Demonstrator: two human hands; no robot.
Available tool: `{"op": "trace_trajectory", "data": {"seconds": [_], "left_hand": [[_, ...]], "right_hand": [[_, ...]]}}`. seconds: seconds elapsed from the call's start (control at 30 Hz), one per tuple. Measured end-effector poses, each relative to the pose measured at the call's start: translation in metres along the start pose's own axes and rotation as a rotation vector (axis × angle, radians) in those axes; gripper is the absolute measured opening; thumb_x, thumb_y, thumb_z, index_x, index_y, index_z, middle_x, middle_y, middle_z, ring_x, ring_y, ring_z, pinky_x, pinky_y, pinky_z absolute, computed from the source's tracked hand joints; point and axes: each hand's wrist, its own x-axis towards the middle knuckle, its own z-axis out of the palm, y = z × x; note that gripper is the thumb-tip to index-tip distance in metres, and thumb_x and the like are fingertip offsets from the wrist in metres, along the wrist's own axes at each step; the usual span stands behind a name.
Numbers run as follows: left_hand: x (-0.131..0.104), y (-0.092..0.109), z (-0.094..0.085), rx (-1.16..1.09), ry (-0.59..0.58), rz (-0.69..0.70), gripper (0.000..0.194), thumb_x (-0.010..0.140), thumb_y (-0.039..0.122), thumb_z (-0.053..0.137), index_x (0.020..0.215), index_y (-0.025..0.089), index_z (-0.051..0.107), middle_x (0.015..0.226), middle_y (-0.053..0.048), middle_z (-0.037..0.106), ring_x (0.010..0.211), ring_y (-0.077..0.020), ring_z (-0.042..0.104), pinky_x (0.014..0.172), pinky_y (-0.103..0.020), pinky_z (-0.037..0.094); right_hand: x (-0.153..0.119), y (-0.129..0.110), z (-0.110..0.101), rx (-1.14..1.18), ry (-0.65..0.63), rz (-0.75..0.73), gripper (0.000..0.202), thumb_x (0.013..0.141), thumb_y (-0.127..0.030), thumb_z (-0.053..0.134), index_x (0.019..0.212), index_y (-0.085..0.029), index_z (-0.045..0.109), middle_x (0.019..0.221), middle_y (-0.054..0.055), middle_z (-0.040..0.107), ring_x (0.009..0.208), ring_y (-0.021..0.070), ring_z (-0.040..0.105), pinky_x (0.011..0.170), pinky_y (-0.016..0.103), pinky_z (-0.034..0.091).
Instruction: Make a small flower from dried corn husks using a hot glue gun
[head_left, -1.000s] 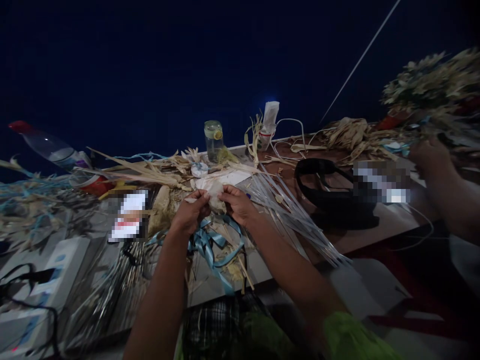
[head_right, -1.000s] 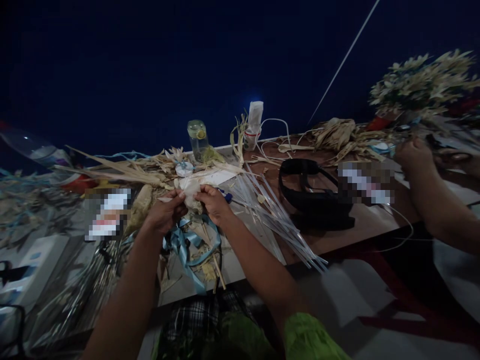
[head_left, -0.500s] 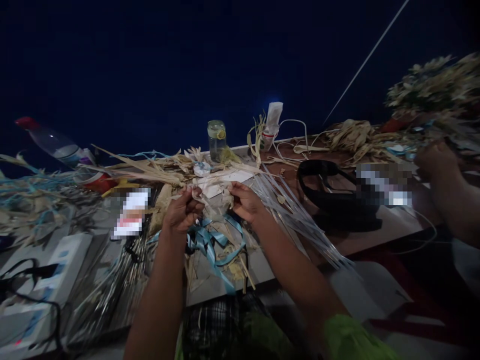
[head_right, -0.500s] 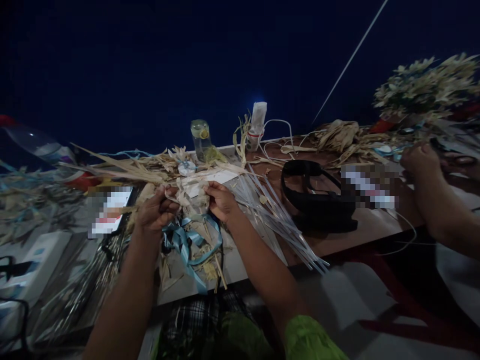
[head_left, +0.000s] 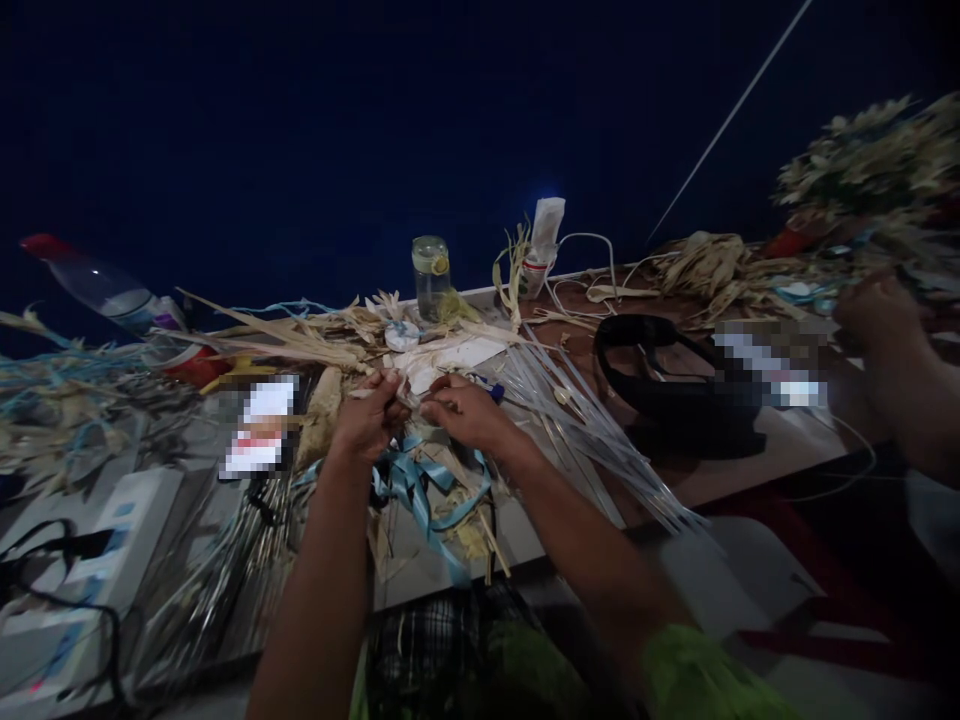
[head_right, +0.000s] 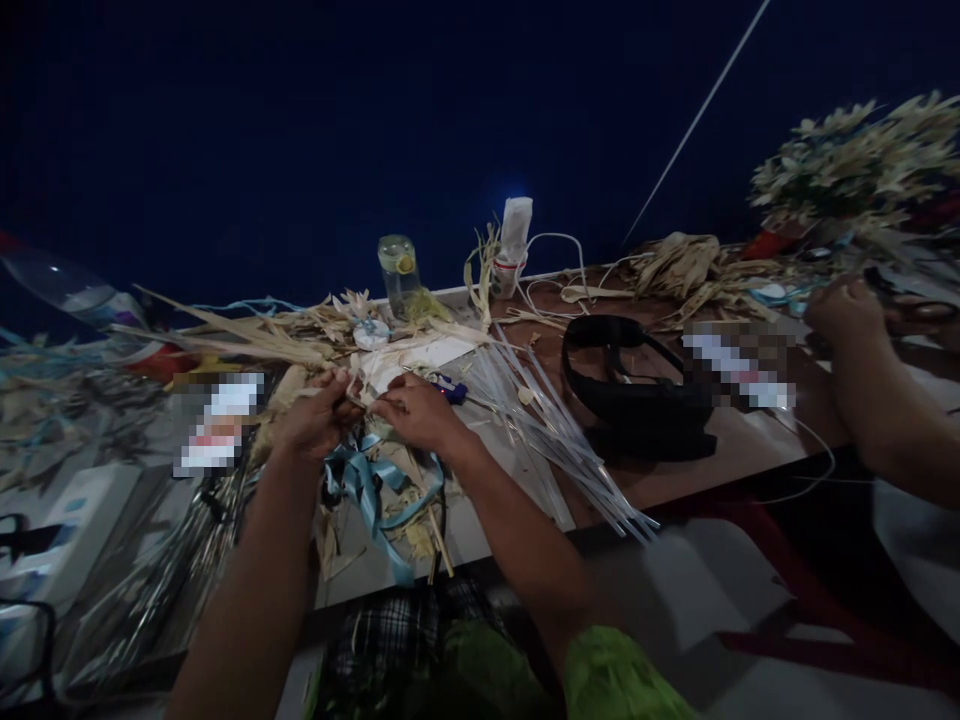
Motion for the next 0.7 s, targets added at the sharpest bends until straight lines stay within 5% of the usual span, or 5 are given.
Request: {"op": "trace_trajectory", "data": {"seconds": [0.13,0.43,0.57,0.7], "left_hand": [[0.0,-0.003,0.002,0.036,-0.05,-0.022,0.025,0.064,0.029,0.068,0.069,0.015,0.048,0.048,0.008,0.038,0.033,0.0002,0.026,0.034,-0.014,0.024],[-0.004,-0.012,0.012,0.223,-0.055,-0.09,0.025,0.062,0.034,0.069,0.071,0.015,0.055,0.051,0.005,0.043,0.038,-0.003,0.034,0.037,-0.016,0.028],[-0.006,-0.015,0.013,0.312,-0.119,-0.094,0.025,0.066,0.037,0.065,0.074,0.015,0.058,0.047,0.007,0.034,0.037,-0.0025,0.028,0.037,-0.016,0.025],[-0.007,-0.014,0.011,0.421,-0.145,-0.103,0.03,0.067,0.04,0.063,0.083,0.014,0.06,0.056,0.004,0.043,0.042,-0.0033,0.033,0.039,-0.016,0.026]], "right_hand": [[0.001,-0.001,-0.002,0.177,-0.1,0.071,0.027,0.079,-0.038,0.048,0.088,-0.02,0.066,0.067,0.001,0.059,0.064,0.0123,0.051,0.066,0.025,0.038],[0.005,-0.001,0.002,0.803,0.057,0.302,0.03,0.064,-0.04,0.064,0.086,-0.018,0.065,0.064,-0.003,0.055,0.056,0.006,0.044,0.055,0.019,0.034],[0.007,-0.001,0.004,0.914,0.189,0.354,0.025,0.055,-0.032,0.07,0.072,-0.016,0.063,0.057,-0.005,0.053,0.048,0.0044,0.036,0.048,0.019,0.03],[0.008,0.002,0.001,0.91,0.309,0.337,0.019,0.058,-0.032,0.067,0.064,-0.017,0.057,0.053,-0.006,0.048,0.046,0.0044,0.034,0.045,0.019,0.028]]}}
